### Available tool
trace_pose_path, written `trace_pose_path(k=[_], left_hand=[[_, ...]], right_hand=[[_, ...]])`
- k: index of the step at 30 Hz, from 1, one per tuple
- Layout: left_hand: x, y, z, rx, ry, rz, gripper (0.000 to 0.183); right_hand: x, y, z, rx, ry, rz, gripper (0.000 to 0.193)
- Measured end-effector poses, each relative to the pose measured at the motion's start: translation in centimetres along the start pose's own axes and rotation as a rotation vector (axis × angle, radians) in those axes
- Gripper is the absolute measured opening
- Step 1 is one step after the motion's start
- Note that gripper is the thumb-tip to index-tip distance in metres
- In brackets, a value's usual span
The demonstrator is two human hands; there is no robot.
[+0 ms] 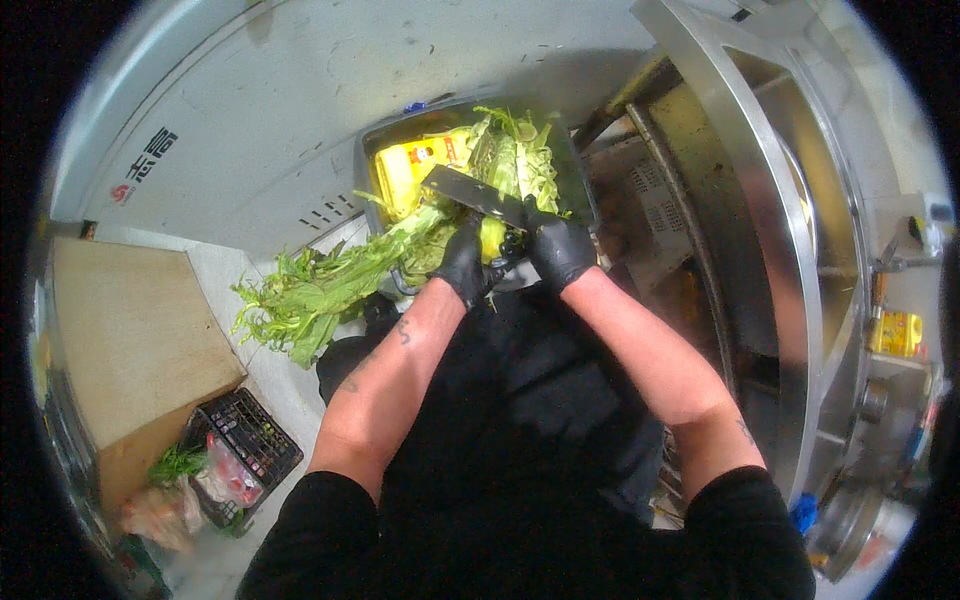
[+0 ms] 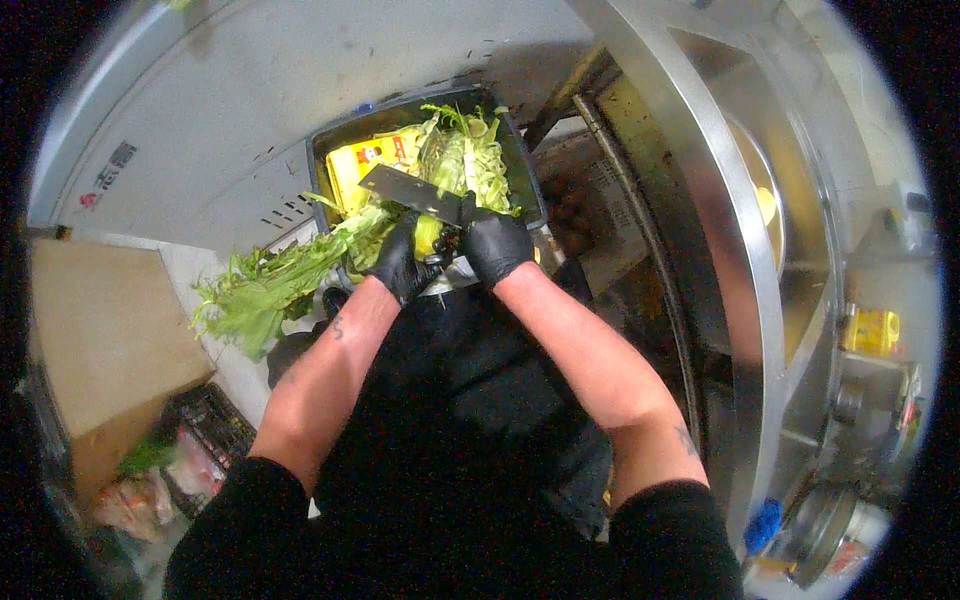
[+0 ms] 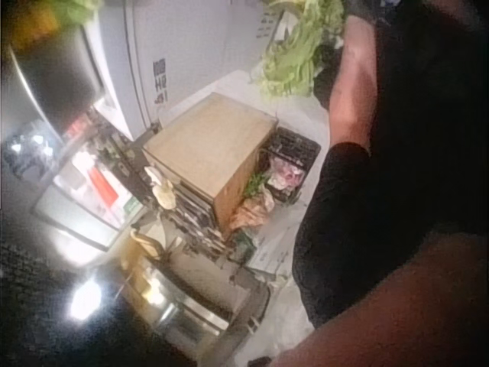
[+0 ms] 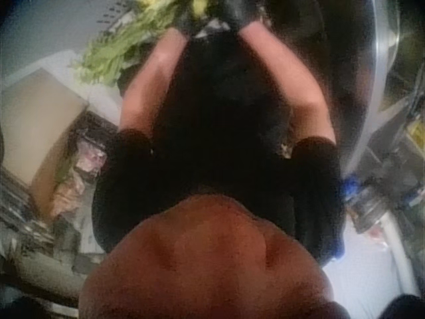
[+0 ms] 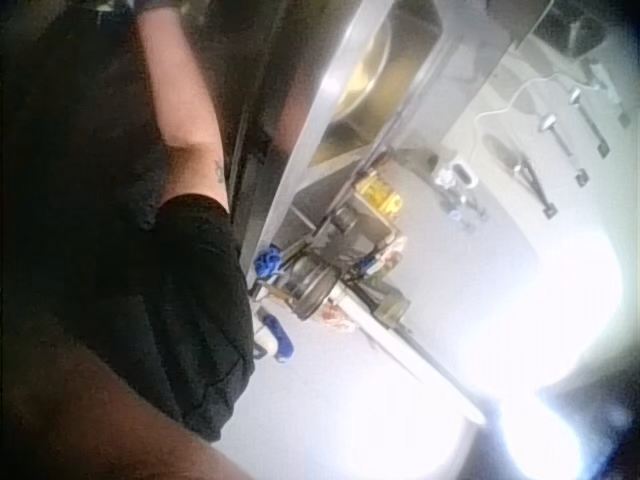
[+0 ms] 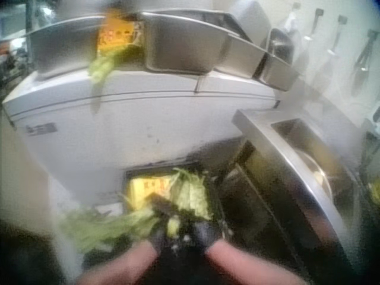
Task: The person peels the outer layers of a long green vegetable using a knife, then cuts the vegetable into smaller pieces. The person wears black gloves and works over a metal tray in a commercial kitchen.
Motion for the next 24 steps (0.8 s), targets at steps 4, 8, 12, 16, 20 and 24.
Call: trace_pose_path(k=[4,8,12,16,20,24], left_hand=[[0.2,-0.5,0.4,0.023,0.0,-0.01,0.036],[-0.1,-0.8,1.0,0.032,0.062,-0.094,0.034],[0.1,-0.8,1.6,0.042,0.125,-0.051,0.034],[-0.3,-2.0,3.0,-0.05,0.145,0.01,0.039],[-0.7,-1.4,2.9,-0.057,0.108,-0.017,0.039],[-0.8,-0.9,2.8,0.04,0.093,-0.147,0.036]], right_hand=[[2.0,2.3,-0.7,0.07,-0.055,-0.081,0.03],[4.9,5.3,-2.5,0.186,0.058,-0.263,0.027],[7.2,7.1,-4.1,0.166,0.126,-0.186,0.027],[6.2,8.2,-6.4,0.232,0.157,-0.335,0.029],[5.0,4.9,-5.0,0.117,-0.355,0.106,0.033],[0.7,1.0,-0.4,0.085,-0.217,0.028,0.029]])
Point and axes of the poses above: each hand's wrist, its own z-axis away from the middle knuckle, its own x-axis out of the palm, y = z × x, the point moved 6 cm from there along -z, towards the middle knuckle, and after that the axes turned 5 degrees about y, right-handed, at the moved point
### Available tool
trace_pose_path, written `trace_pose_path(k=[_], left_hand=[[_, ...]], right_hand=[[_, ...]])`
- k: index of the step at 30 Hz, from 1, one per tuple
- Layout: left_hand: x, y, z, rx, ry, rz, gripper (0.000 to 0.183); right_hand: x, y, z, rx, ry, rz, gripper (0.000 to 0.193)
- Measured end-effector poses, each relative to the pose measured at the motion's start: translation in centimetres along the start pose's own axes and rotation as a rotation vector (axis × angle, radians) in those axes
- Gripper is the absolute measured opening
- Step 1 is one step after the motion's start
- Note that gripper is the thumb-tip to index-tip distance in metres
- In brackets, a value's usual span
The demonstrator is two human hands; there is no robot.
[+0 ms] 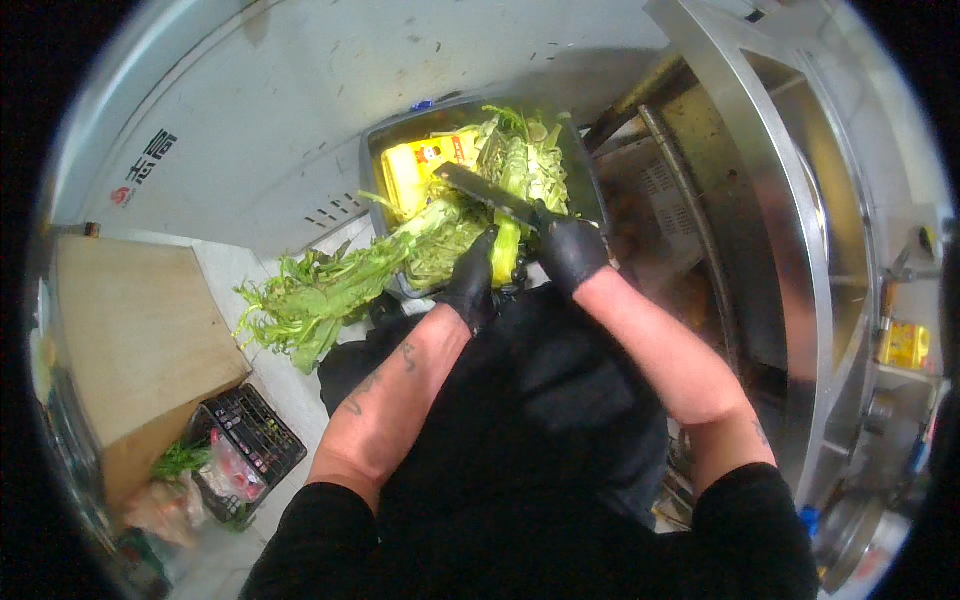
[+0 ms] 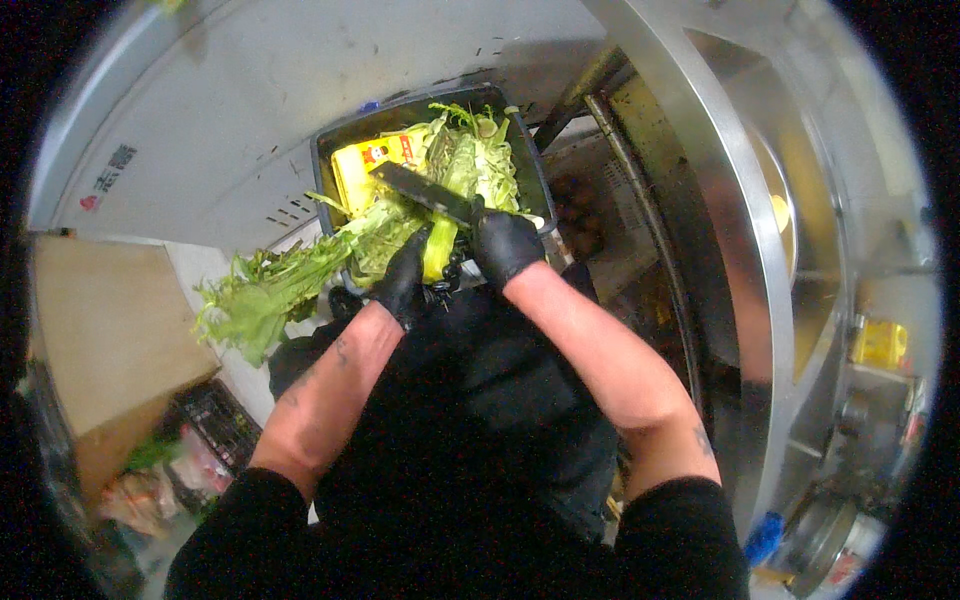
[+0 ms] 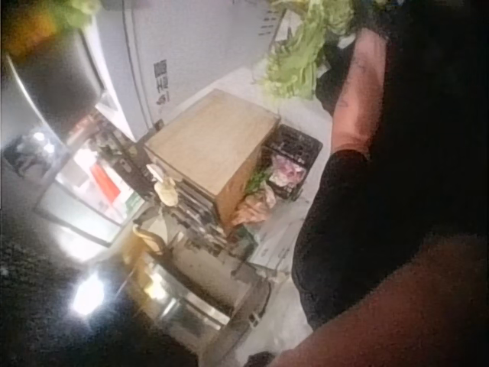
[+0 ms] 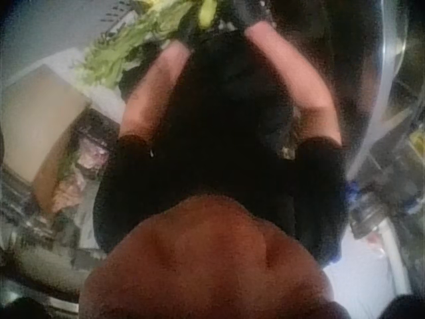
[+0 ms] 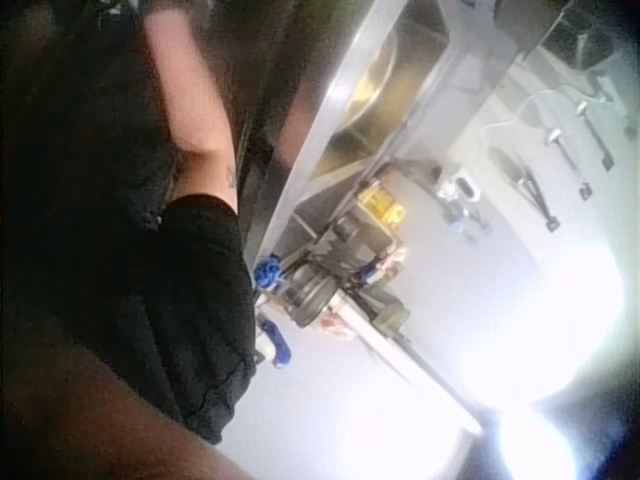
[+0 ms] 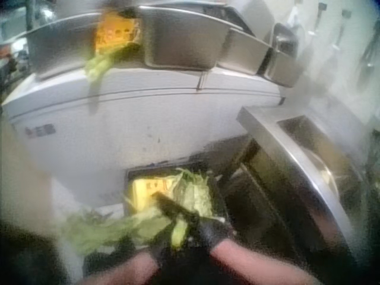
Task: The person peels the outer layers of a long green vegetable using a knife, then cuts the vegetable into smaller pieces. The person wears black gloves and works over a metal tray in a commercial kitchen.
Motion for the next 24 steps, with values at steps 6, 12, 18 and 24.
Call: trace_pose_path(k=[6,12,18,24], left_hand=[[0.3,-0.2,1.3,0.041,0.114,-0.199,0.039],[0.0,-0.2,1.6,0.007,0.08,-0.212,0.04],[-0.1,-0.3,0.5,0.069,0.122,-0.118,0.038],[0.1,-0.4,0.7,0.031,0.109,-0.128,0.038]], right_hand=[[-0.6,-0.3,0.4,-0.091,0.096,-0.029,0.025],[-0.9,0.2,-0.7,-0.077,0.205,-0.048,0.021],[-1.4,-2.2,2.1,-0.228,0.15,-0.018,0.025],[-1.1,-1.0,0.1,-0.095,0.087,0.003,0.026]])
Point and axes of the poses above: each hand's wrist, its own z-axis away from the middle knuckle, its own x-axis out of the palm, y = z × x, the point moved 6 cm from there along -z, towards the middle knuckle, and after that the axes turned 5 degrees about y, right-handed, at the moved point
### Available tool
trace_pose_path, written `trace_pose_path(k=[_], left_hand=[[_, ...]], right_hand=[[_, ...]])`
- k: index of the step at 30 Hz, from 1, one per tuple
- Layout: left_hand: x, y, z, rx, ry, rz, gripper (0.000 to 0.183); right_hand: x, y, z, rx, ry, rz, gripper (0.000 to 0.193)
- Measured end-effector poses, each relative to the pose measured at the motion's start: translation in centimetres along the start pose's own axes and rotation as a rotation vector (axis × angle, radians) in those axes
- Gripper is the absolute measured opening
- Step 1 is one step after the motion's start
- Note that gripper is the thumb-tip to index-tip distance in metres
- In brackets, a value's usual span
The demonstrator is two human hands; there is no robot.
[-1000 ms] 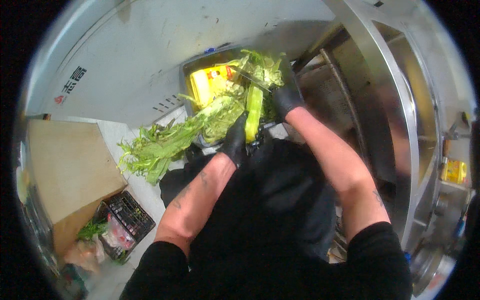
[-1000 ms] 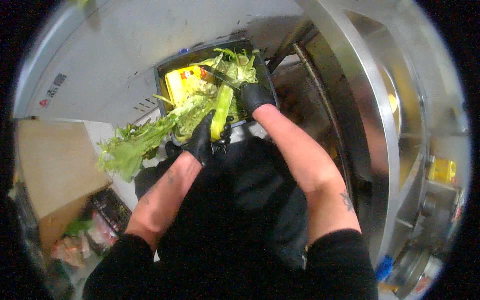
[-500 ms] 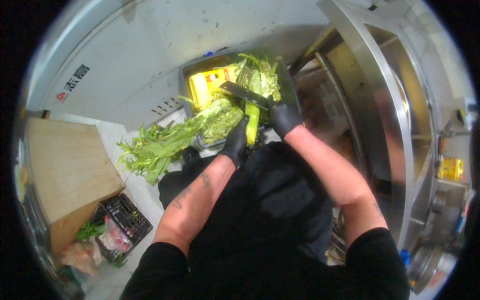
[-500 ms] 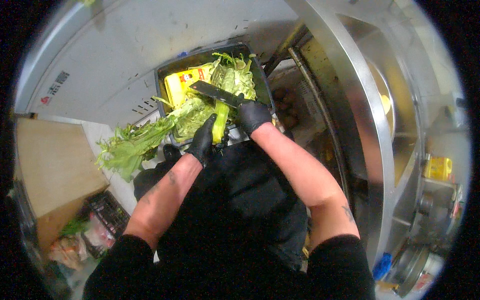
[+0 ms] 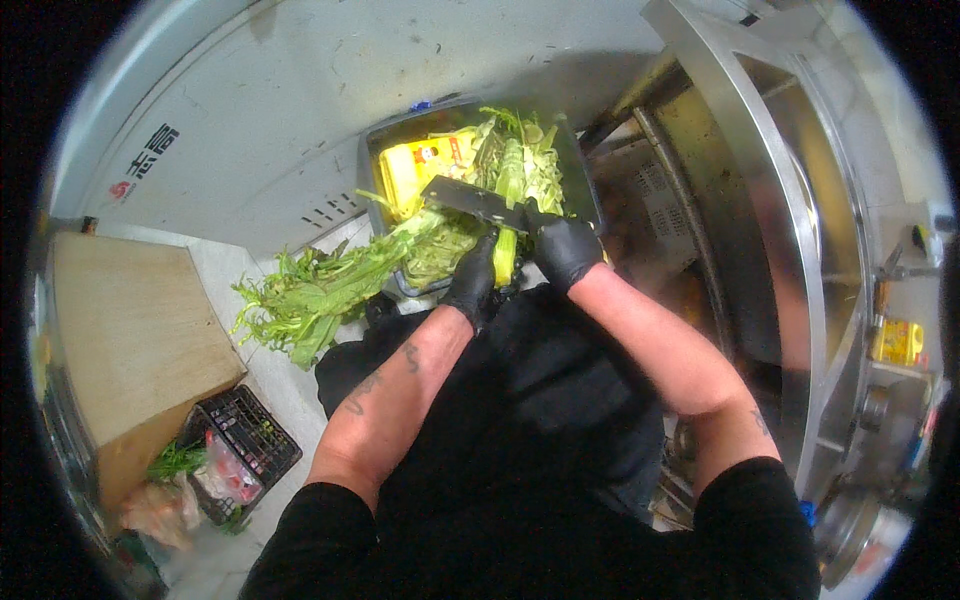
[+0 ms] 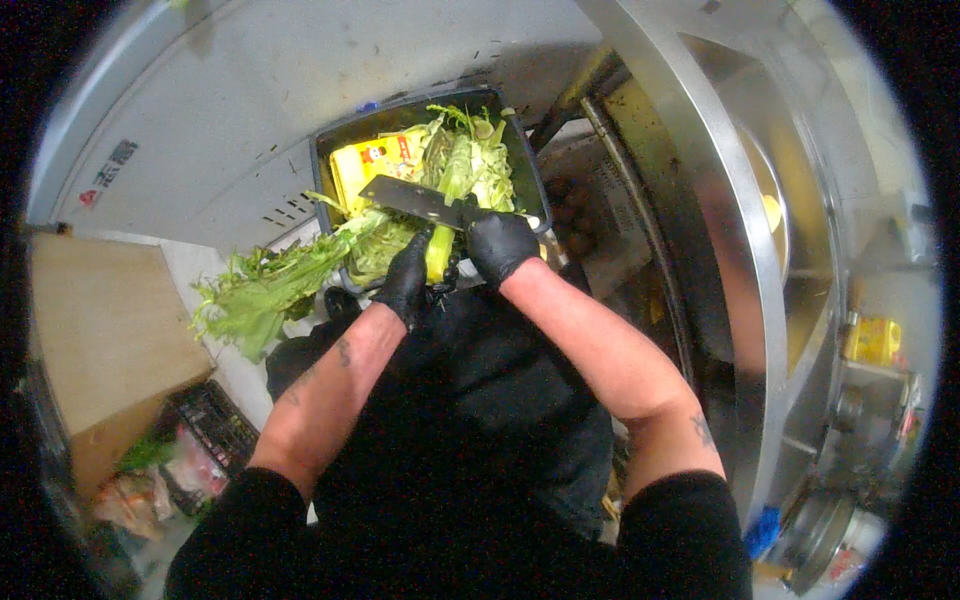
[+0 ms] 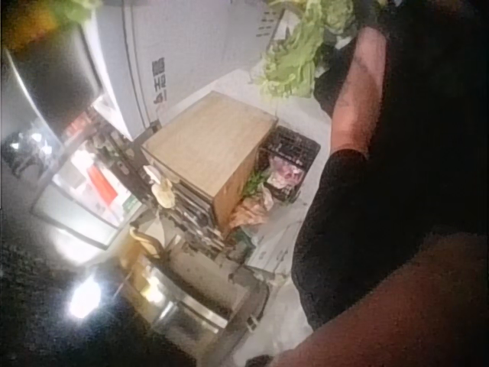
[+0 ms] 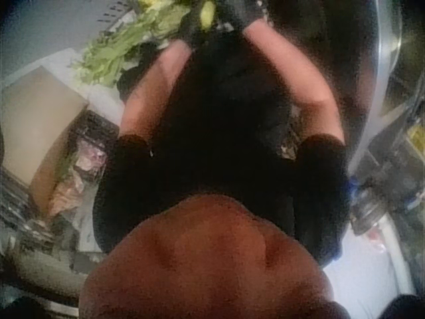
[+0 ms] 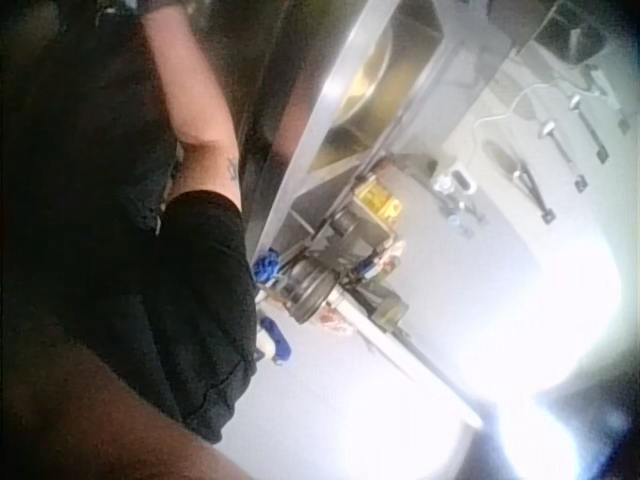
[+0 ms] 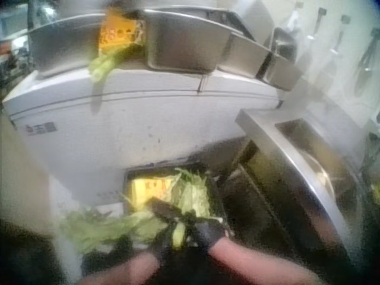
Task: The person peels the outer layers of a long green vegetable using a knife, then cuts the vegetable into smaller pieces. The person wears black gloves and works over a metal tray in a commercial kitchen.
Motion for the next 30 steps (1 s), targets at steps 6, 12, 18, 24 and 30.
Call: trace_pose_path(k=[6,12,18,24,30], left_hand=[[0.1,0.2,0.2,-0.021,0.025,0.001,0.039],[0.5,-1.0,0.8,-0.053,-0.057,0.033,0.039],[-0.1,0.1,0.4,-0.014,0.044,-0.031,0.037],[0.5,0.2,0.9,-0.028,0.058,0.007,0.036],[0.0,-0.6,1.3,-0.041,0.051,-0.014,0.038]], right_hand=[[2.4,2.5,-2.1,0.083,0.091,-0.098,0.027],[5.7,7.2,-5.1,0.128,0.053,0.011,0.026],[5.4,5.5,-3.1,0.038,0.207,-0.465,0.027],[5.1,4.3,-2.0,-0.016,0.239,-0.284,0.031],[5.7,7.3,-5.7,0.127,0.226,-0.353,0.027]])
Point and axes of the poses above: each hand's wrist, its own z-axis away from the middle knuckle, its own x-axis out of the palm, y = z × x, the point moved 6 cm from there along -z, towards the middle knuckle, and after that the axes turned 5 degrees about y, right-handed, at the moved point
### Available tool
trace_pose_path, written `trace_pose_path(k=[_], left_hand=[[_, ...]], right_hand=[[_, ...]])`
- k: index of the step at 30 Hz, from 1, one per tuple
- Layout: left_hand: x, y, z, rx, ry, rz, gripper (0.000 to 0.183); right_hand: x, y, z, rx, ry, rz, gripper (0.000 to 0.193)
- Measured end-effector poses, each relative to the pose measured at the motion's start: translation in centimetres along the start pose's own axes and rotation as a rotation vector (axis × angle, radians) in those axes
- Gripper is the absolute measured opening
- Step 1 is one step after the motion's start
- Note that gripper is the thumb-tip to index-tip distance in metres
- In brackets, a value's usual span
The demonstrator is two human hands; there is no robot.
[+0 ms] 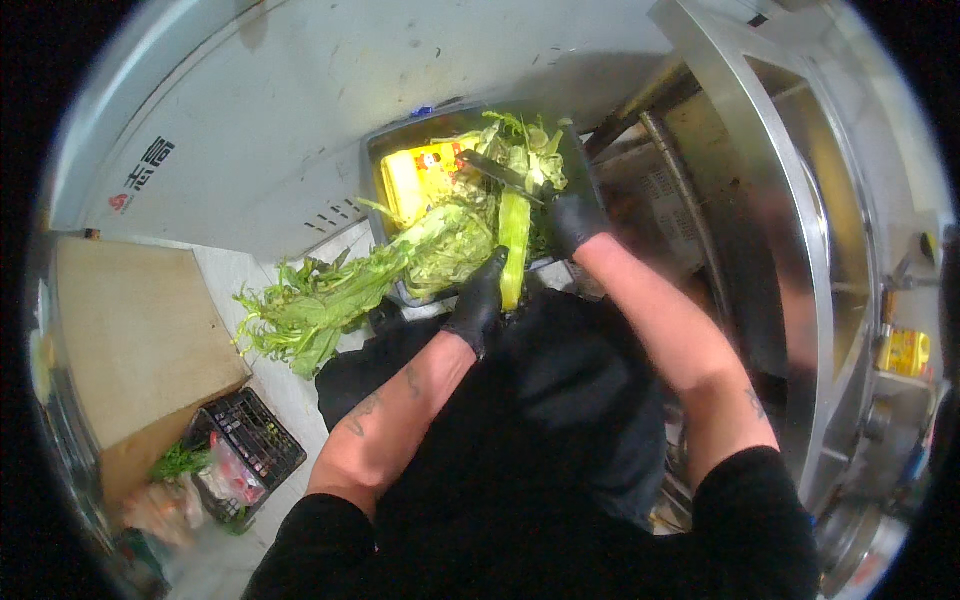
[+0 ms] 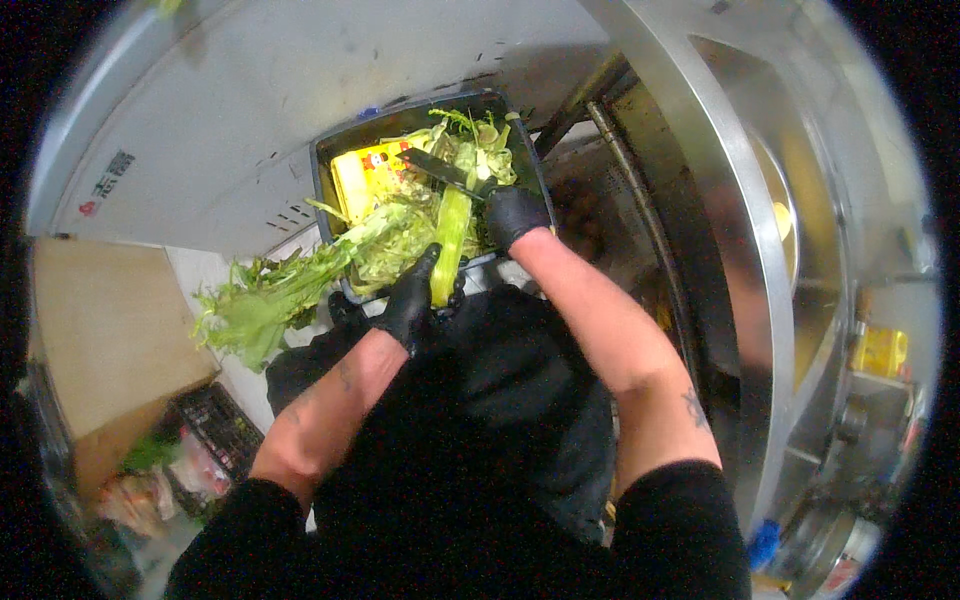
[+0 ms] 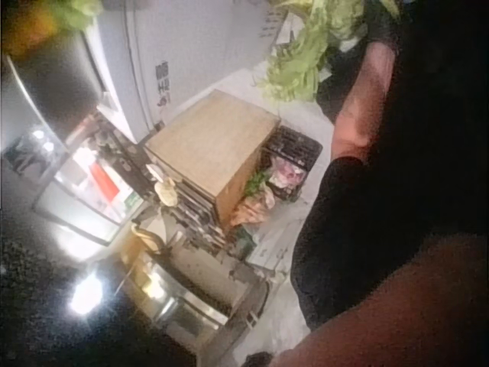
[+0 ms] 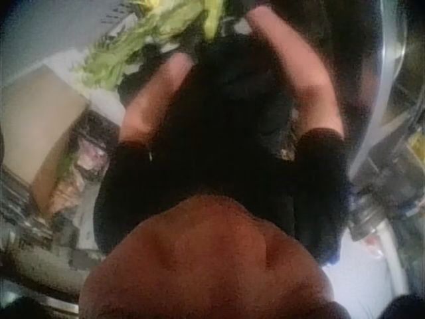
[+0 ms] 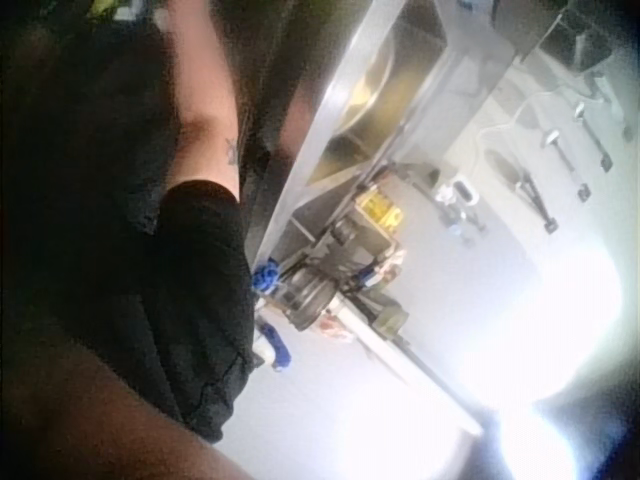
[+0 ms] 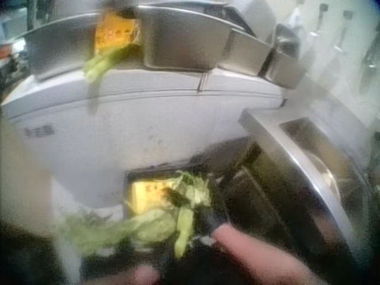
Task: The person peels the outer layers of a long green vegetable using a knife, then cuts the vegetable into smaller pieces. The person wears black gloves and works over a metal tray in a commercial kitchen.
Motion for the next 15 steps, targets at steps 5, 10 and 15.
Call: trace_pose_path(k=[5,10,15], left_hand=[[-0.1,-0.3,-0.1,-0.009,-0.034,0.026,0.038],[0.0,-0.3,-0.5,-0.038,-0.017,0.068,0.035],[-0.1,-0.3,0.2,-0.012,-0.024,0.053,0.036]], right_hand=[[-0.2,-1.3,2.7,-0.005,-0.133,0.04,0.036],[-0.8,-2.8,4.6,-0.063,-0.074,-0.044,0.029],[1.8,-1.5,-0.3,0.006,-0.269,0.351,0.025]])
Point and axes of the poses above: each hand's wrist, its own z-axis away from the middle knuckle, its own x-axis out of the palm, y = z × x, the point moved 6 cm from there along -z, towards the middle knuckle, and after that the axes turned 5 degrees about y, right-handed, at the moved point
